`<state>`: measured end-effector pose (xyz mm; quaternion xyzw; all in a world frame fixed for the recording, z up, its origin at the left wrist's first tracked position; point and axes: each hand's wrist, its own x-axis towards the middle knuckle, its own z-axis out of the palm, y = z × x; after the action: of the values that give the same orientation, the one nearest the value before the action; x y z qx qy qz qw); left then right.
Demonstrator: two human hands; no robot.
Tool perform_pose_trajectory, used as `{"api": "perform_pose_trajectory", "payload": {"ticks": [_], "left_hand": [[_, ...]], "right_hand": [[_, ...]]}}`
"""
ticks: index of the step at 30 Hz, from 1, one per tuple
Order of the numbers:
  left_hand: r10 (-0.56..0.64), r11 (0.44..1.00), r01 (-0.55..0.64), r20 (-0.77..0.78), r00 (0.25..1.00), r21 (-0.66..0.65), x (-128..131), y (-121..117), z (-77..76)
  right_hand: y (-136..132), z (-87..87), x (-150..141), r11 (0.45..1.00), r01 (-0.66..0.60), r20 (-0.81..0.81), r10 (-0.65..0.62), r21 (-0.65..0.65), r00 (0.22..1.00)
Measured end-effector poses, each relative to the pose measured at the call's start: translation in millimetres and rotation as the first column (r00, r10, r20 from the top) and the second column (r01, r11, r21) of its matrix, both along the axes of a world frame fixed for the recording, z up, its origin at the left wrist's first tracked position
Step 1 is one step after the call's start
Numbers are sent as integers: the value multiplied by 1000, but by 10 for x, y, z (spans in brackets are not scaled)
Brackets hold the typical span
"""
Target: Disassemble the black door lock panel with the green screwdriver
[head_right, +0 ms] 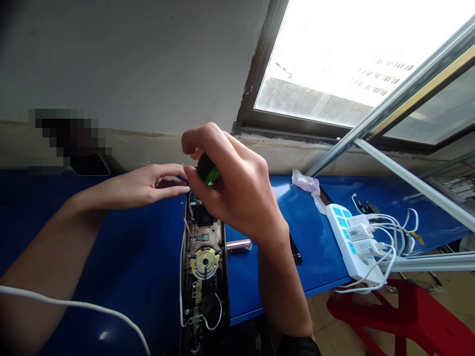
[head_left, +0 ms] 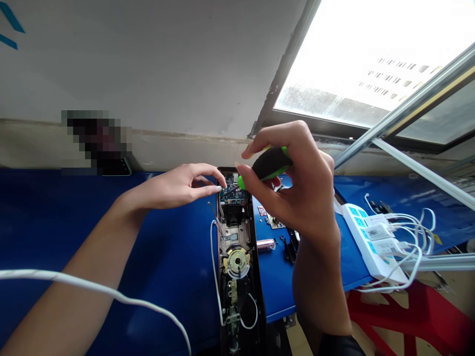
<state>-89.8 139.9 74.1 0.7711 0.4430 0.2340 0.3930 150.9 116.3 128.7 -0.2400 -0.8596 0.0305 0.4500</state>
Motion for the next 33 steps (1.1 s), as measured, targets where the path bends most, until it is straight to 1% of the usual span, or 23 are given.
{"api": "perform_pose_trajectory", "payload": {"ticks": [3,5,10,13,16,19,22,23,27,28,30,33], "left_hand": [[2,1000,-2,-17,1000,-6,-10,1,-2],[2,1000,-2,-19,1000,-7,-14,-2,2],[-8,1000,8,-1,1000,-4,-12,-11,10],[-8,1000,8,-13,1000,-3,-9,-11,14],[2,1000,-2,-33,999,-6,-3,-14,29],[0,1000,0,-32,999,-4,6,-19,44],[-7,1000,7,-24,1000,2,11,-16,42],[-7,1000,7,-25,1000,5,12,-14,38],[5,1000,-5,-43,999,12,12,-9,28],[7,1000,-7,-44,999,12,12,-11,28],[2,1000,-1,-35,999,11,12,-17,29],[-10,1000,10,-22,1000,13,11,-21,28]], "right_hand": [[-11,9,2,997,-64,-12,64,-53,998],[-16,-3,0,994,-81,-22,80,-66,997],[-1,-49,6,1000,24,-18,-24,-13,1000],[-11,-14,11,1000,-11,-1,11,-10,1000],[-49,43,12,998,-40,14,40,-51,999],[-84,67,16,996,19,37,-15,-87,999],[-89,62,27,994,80,70,-75,-73,995],[-86,61,30,994,74,75,-68,-80,995],[-78,63,32,990,-22,41,27,-136,999],[-79,65,32,990,-27,38,32,-136,999],[-85,66,34,993,0,53,6,-121,999],[-92,67,34,992,77,82,-70,-96,994]]}}
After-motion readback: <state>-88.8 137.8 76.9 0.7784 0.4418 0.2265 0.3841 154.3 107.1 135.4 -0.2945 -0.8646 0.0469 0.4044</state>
